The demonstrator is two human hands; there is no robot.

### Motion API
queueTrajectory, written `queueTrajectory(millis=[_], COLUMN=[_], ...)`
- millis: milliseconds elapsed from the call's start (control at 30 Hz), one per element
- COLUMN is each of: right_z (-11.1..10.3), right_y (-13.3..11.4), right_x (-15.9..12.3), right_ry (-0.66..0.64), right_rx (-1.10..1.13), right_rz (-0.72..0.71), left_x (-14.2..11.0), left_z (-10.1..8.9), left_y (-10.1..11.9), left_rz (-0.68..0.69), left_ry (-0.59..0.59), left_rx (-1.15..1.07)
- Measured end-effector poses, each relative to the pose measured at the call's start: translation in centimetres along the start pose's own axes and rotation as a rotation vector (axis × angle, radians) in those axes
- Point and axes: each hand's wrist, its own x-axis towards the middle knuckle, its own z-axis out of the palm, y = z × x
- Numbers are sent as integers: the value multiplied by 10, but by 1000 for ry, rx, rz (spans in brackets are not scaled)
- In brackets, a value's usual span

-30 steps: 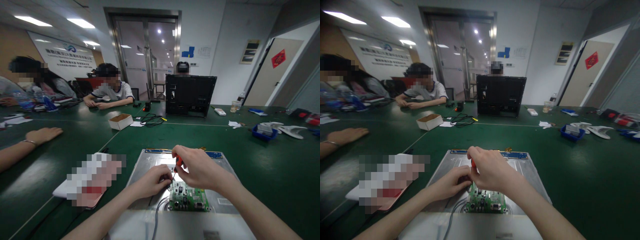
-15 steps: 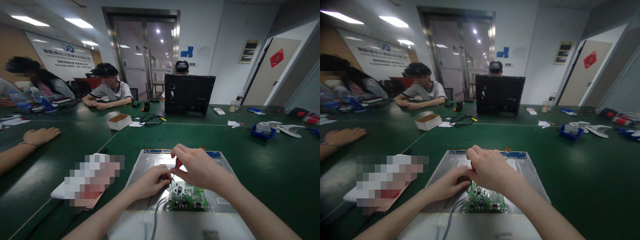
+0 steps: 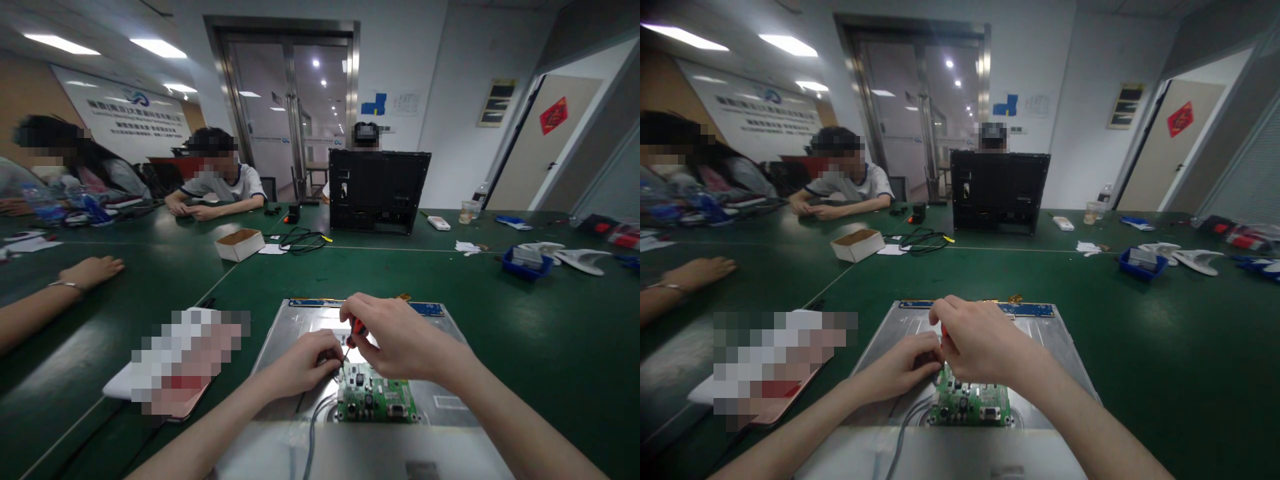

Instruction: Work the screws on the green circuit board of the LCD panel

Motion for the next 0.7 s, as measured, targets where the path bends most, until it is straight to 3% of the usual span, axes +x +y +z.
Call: queueTrajectory(millis=[200, 333, 700], right_z=[3, 2, 4], right_y=[2, 1, 1], right_x=[3, 7, 1], right_ry=[63, 39, 57], right_rx=[-81, -129, -39], right_rz=[41, 54, -2], left_x=[0, 0, 0], left_z=[-1, -2, 0], left_y=[0, 2, -1], left_rz=[12, 23, 26], left_ry=[-2, 8, 3], left_rx=[-6, -9, -10])
